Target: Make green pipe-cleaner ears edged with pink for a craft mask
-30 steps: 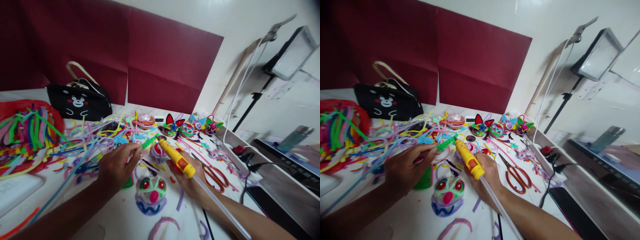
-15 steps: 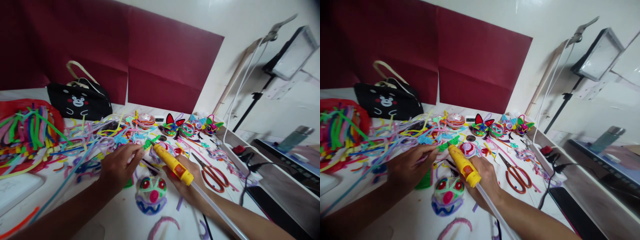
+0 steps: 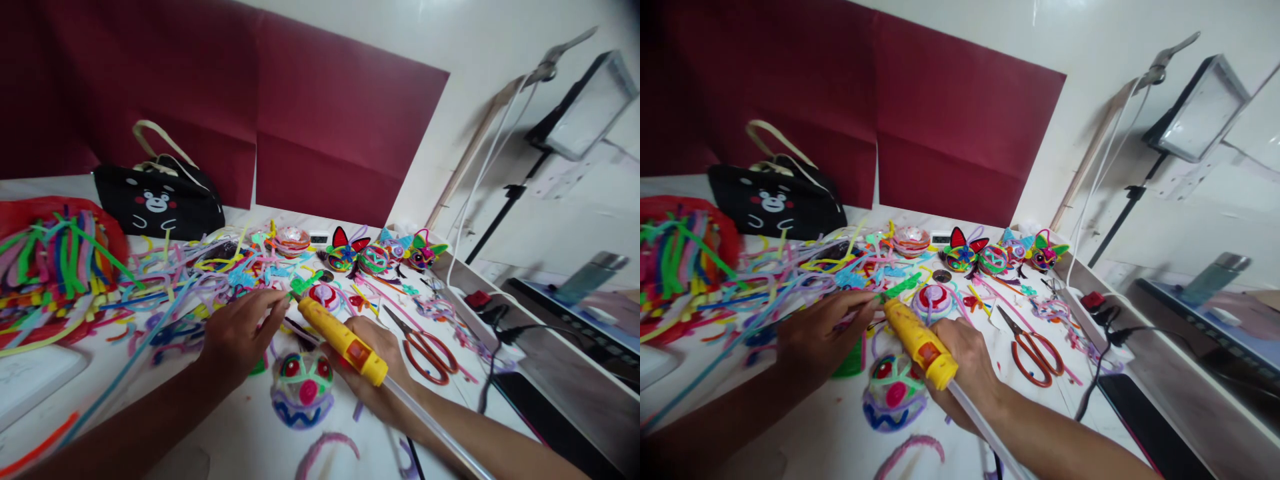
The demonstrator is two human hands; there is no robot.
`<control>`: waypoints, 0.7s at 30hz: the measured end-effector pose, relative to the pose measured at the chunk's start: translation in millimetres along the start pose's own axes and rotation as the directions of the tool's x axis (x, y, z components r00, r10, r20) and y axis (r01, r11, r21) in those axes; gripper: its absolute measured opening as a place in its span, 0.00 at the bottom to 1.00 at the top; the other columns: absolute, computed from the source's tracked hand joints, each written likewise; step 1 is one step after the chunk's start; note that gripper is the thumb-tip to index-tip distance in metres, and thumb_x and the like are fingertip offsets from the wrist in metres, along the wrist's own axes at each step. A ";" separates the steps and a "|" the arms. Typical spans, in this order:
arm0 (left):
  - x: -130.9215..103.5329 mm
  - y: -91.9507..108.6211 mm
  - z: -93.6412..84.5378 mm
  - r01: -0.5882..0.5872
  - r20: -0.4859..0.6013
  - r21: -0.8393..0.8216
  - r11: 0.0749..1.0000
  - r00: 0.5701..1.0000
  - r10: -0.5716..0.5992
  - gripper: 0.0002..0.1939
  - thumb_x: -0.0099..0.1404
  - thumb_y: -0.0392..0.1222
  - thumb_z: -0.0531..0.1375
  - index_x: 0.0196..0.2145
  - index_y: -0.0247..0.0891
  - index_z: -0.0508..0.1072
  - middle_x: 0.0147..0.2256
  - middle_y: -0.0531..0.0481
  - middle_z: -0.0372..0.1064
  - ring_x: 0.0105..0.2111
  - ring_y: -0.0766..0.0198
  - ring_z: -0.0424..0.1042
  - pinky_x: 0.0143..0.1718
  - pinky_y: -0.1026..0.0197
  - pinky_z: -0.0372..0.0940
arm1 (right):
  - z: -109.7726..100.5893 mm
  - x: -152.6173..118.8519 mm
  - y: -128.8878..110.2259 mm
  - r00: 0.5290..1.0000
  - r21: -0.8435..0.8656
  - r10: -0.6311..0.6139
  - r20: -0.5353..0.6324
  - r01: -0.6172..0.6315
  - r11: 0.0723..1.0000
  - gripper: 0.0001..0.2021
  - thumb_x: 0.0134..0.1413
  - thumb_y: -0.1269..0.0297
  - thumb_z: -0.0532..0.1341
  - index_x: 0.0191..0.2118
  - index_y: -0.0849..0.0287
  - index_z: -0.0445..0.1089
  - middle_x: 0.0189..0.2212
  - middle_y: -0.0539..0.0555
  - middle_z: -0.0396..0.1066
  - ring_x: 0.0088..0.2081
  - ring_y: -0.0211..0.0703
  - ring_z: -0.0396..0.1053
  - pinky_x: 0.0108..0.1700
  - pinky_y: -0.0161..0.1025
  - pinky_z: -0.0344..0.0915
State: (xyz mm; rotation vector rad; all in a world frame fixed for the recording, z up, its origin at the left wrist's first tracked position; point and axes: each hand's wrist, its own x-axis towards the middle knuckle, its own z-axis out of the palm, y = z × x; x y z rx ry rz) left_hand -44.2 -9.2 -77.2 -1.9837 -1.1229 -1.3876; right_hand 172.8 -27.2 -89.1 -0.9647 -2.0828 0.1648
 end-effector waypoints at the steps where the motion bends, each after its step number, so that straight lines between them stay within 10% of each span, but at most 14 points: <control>1: -0.1 -0.1 -0.1 0.002 0.000 0.004 1.000 1.000 -0.002 0.06 0.65 0.38 0.58 0.33 0.38 0.74 0.30 0.52 0.79 0.27 0.65 0.77 0.29 0.66 0.68 | 0.1 -0.4 0.1 1.000 0.005 0.003 0.004 -0.003 1.000 0.09 0.49 0.62 0.62 0.29 0.56 0.59 0.23 0.48 0.64 0.24 0.38 0.61 0.27 0.37 0.56; 21: 0.0 -1.7 -2.3 0.012 -0.008 0.016 1.000 1.000 -0.011 0.05 0.65 0.39 0.59 0.34 0.39 0.74 0.31 0.52 0.79 0.27 0.65 0.77 0.31 0.66 0.70 | -1.3 9.6 -3.7 0.991 -0.053 0.062 -0.117 -0.069 0.996 0.11 0.56 0.61 0.59 0.26 0.55 0.58 0.19 0.47 0.64 0.21 0.37 0.63 0.23 0.37 0.56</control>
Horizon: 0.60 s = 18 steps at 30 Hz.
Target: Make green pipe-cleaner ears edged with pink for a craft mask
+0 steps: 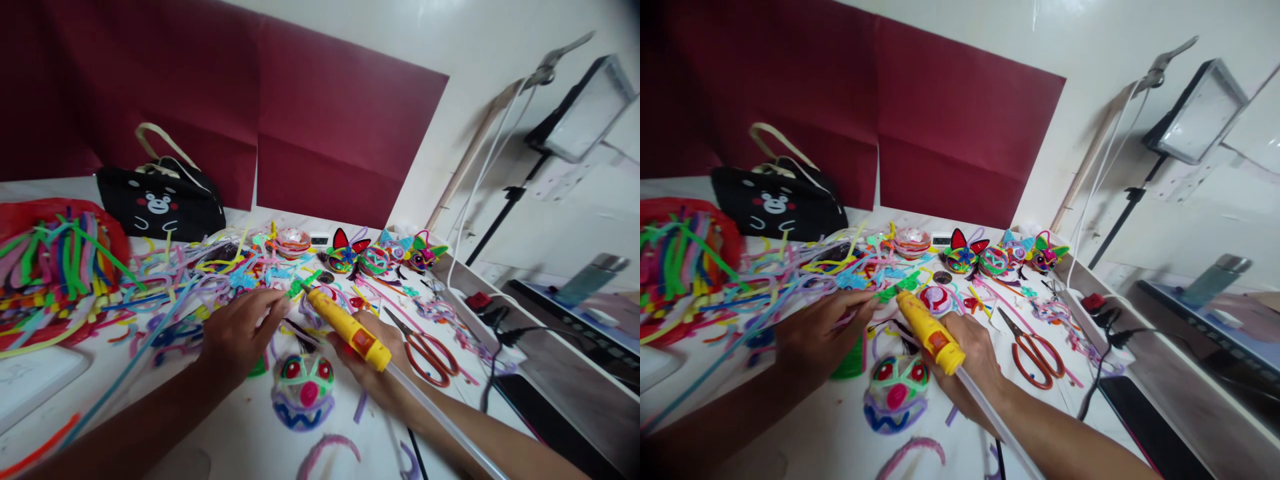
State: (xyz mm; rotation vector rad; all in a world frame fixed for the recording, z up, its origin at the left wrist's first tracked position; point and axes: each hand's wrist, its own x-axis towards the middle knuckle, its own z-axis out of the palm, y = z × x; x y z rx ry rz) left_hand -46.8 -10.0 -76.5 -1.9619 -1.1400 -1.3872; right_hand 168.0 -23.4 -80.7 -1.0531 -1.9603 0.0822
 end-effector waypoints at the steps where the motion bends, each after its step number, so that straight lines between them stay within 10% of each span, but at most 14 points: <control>1: -0.1 -0.2 -0.3 0.000 0.003 -0.004 1.000 1.000 0.000 0.05 0.65 0.39 0.58 0.34 0.39 0.74 0.30 0.52 0.79 0.27 0.65 0.77 0.32 0.66 0.70 | 0.0 0.4 0.4 1.000 0.011 0.009 -0.001 -0.009 1.000 0.11 0.56 0.61 0.59 0.26 0.55 0.58 0.19 0.48 0.65 0.21 0.38 0.63 0.23 0.37 0.56; 18: -0.8 -0.4 1.1 0.016 -0.006 -0.016 1.000 1.000 -0.016 0.04 0.64 0.39 0.59 0.34 0.39 0.74 0.31 0.53 0.79 0.28 0.65 0.78 0.32 0.66 0.70 | -0.4 5.3 15.8 0.996 0.022 0.071 -0.050 -0.070 0.997 0.09 0.56 0.59 0.59 0.28 0.55 0.61 0.21 0.48 0.64 0.21 0.37 0.62 0.23 0.36 0.58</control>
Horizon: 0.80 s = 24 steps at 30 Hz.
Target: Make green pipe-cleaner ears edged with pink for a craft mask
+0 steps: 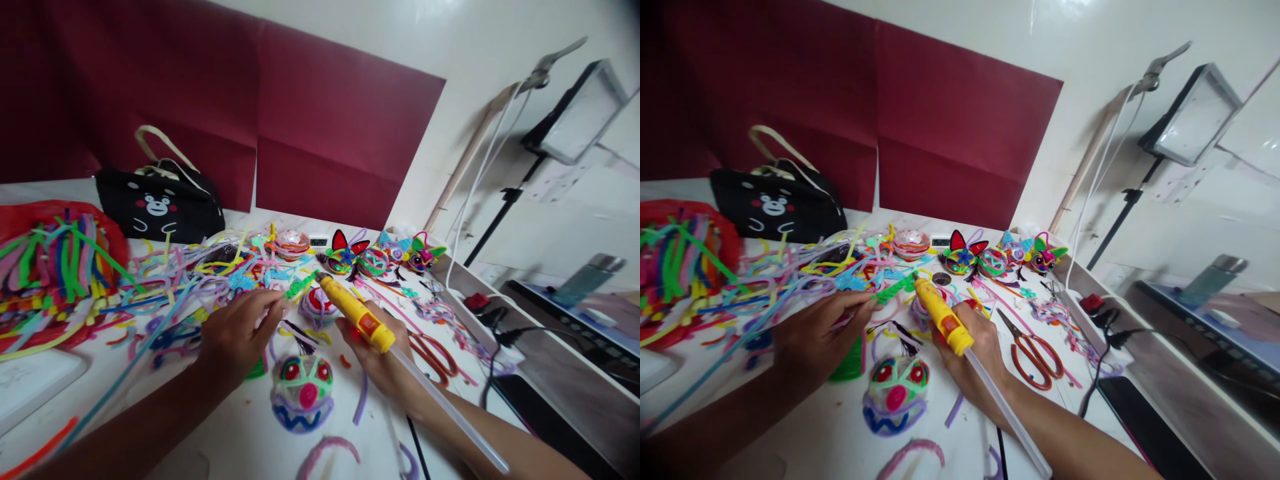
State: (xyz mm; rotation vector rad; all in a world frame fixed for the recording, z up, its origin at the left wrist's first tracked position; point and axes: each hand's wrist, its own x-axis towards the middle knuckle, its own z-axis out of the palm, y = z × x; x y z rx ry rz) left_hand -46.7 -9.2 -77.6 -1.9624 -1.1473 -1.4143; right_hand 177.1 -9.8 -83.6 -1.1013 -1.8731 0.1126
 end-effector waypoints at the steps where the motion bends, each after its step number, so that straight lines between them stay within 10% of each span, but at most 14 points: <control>1: -0.1 0.0 0.1 -0.002 0.001 0.001 1.000 1.000 0.002 0.04 0.64 0.39 0.59 0.35 0.39 0.74 0.31 0.53 0.79 0.28 0.65 0.78 0.32 0.66 0.69 | -0.2 0.4 0.2 1.000 0.003 0.006 0.002 -0.006 1.000 0.09 0.56 0.59 0.59 0.28 0.55 0.61 0.20 0.48 0.64 0.21 0.38 0.62 0.23 0.36 0.57; 24: 3.2 2.1 0.3 0.059 -0.009 0.069 0.996 0.998 -0.059 0.04 0.63 0.40 0.61 0.34 0.39 0.74 0.29 0.55 0.79 0.26 0.67 0.76 0.28 0.68 0.65 | -22.2 13.4 -4.5 0.998 -0.058 -0.006 0.056 0.009 0.998 0.10 0.54 0.59 0.61 0.29 0.56 0.60 0.23 0.47 0.64 0.22 0.35 0.60 0.26 0.33 0.55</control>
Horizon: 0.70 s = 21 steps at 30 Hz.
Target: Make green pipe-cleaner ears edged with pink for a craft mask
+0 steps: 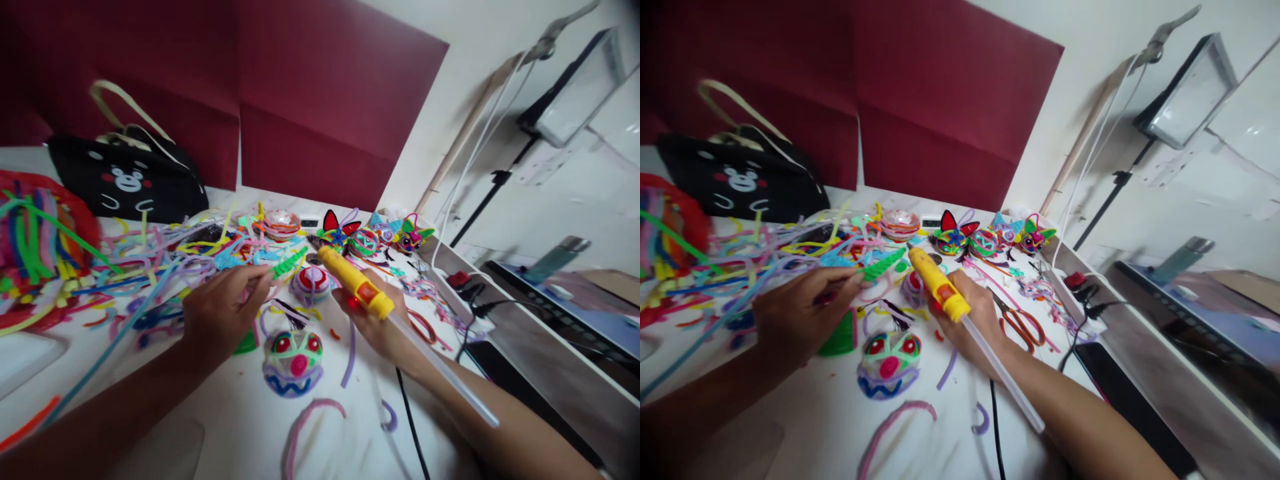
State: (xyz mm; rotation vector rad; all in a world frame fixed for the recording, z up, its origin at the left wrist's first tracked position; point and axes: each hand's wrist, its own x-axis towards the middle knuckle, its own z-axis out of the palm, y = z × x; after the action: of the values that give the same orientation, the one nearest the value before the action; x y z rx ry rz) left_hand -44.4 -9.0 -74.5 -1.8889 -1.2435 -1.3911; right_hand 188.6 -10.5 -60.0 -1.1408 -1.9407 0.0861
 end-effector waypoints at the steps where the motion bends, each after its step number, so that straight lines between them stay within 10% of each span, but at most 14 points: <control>1: 0.4 -0.9 1.0 0.012 -0.008 0.007 1.000 1.000 -0.012 0.04 0.63 0.40 0.61 0.33 0.38 0.75 0.28 0.55 0.78 0.26 0.66 0.76 0.28 0.68 0.65 | -7.1 4.3 0.2 0.999 -0.019 0.020 0.036 -0.019 1.000 0.10 0.54 0.59 0.60 0.30 0.56 0.59 0.23 0.47 0.64 0.23 0.35 0.60 0.26 0.33 0.54; 9: -0.8 -6.2 8.1 0.087 -0.028 -0.005 0.996 0.996 -0.087 0.08 0.62 0.41 0.61 0.33 0.35 0.77 0.29 0.48 0.79 0.29 0.60 0.78 0.25 0.65 0.62 | -39.4 -6.2 17.1 0.867 -0.310 0.236 0.439 -0.100 0.946 0.11 0.46 0.64 0.63 0.36 0.59 0.64 0.29 0.52 0.69 0.27 0.37 0.62 0.27 0.33 0.53; 21: -4.6 -3.8 10.3 0.137 0.036 -0.090 0.987 0.990 -0.134 0.10 0.63 0.42 0.60 0.34 0.34 0.78 0.27 0.46 0.79 0.27 0.58 0.78 0.27 0.63 0.64 | -58.4 -60.8 52.7 0.758 -0.381 0.420 0.500 -0.243 0.892 0.24 0.40 0.64 0.67 0.46 0.61 0.66 0.40 0.57 0.71 0.37 0.45 0.70 0.38 0.38 0.64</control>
State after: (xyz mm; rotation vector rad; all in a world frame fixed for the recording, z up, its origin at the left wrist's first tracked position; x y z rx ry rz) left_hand -43.0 -0.8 -83.1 -1.9236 -1.3658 -1.5195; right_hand 278.3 -44.8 -85.6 -1.8287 -2.2920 0.3874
